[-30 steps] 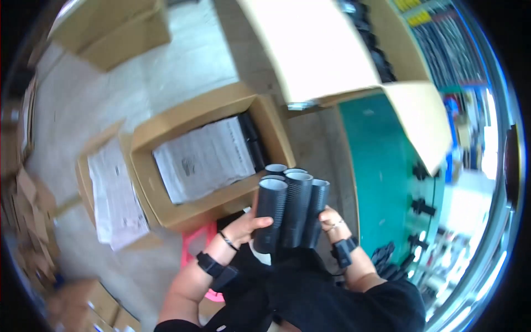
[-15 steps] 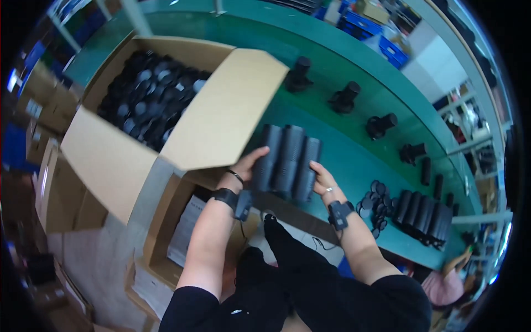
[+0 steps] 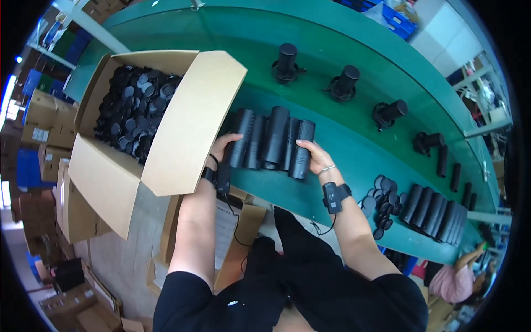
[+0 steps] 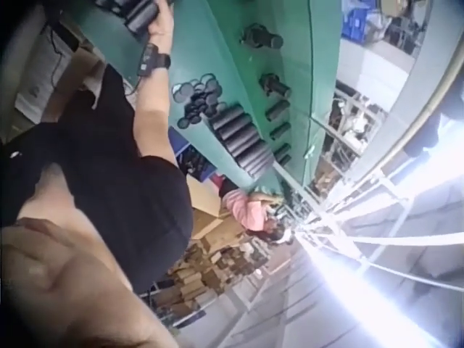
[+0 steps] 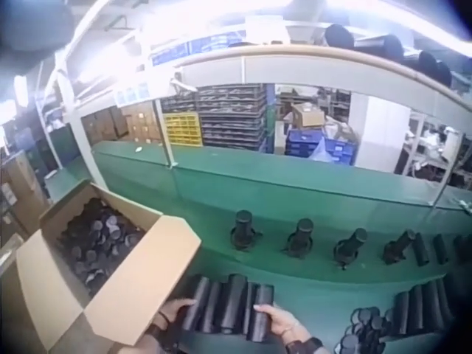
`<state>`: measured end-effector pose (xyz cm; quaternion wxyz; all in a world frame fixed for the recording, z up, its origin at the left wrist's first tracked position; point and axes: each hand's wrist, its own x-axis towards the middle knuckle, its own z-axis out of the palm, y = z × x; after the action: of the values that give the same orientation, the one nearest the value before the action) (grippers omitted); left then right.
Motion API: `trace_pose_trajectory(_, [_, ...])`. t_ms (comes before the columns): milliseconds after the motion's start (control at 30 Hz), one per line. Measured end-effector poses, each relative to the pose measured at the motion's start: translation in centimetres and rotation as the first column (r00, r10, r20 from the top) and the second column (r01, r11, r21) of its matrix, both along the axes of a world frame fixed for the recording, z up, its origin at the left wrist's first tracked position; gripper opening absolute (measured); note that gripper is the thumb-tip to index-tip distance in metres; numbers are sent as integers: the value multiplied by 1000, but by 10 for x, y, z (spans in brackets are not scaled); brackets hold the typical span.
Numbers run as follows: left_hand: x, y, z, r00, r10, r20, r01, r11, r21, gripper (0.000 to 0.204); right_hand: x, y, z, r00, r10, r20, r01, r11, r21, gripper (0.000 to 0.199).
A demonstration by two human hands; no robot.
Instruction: The person fits caps onto cylinders by hand, places the assembled units into a box, and then layers newspaper over them before adding more cylinders.
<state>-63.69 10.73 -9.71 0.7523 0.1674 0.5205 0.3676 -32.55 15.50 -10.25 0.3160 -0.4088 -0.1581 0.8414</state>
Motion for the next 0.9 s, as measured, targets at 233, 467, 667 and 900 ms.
trace_pose_trajectory(233, [-69, 9, -89, 888, 19, -460, 43, 992, 122, 82, 4, 7, -17, 953, 8, 303, -76, 974, 212, 67])
trace_pose_trajectory(467, [-22, 5, -69, 319, -45, -947, 311, 949, 60, 102, 40, 4, -47, 418, -182, 890, -456, 806, 379, 89])
trace_pose_trajectory(667, [-14, -4, -40, 391, -14, -920, 246, 965, 90, 96, 41, 3, -60, 547, -261, 796, -401, 752, 523, 92])
trace_pose_trajectory(900, [14, -31, 5, 271, -136, -953, 330, 943, -41, 135, 45, -22, -34, 633, -163, 757, -385, 782, 490, 90])
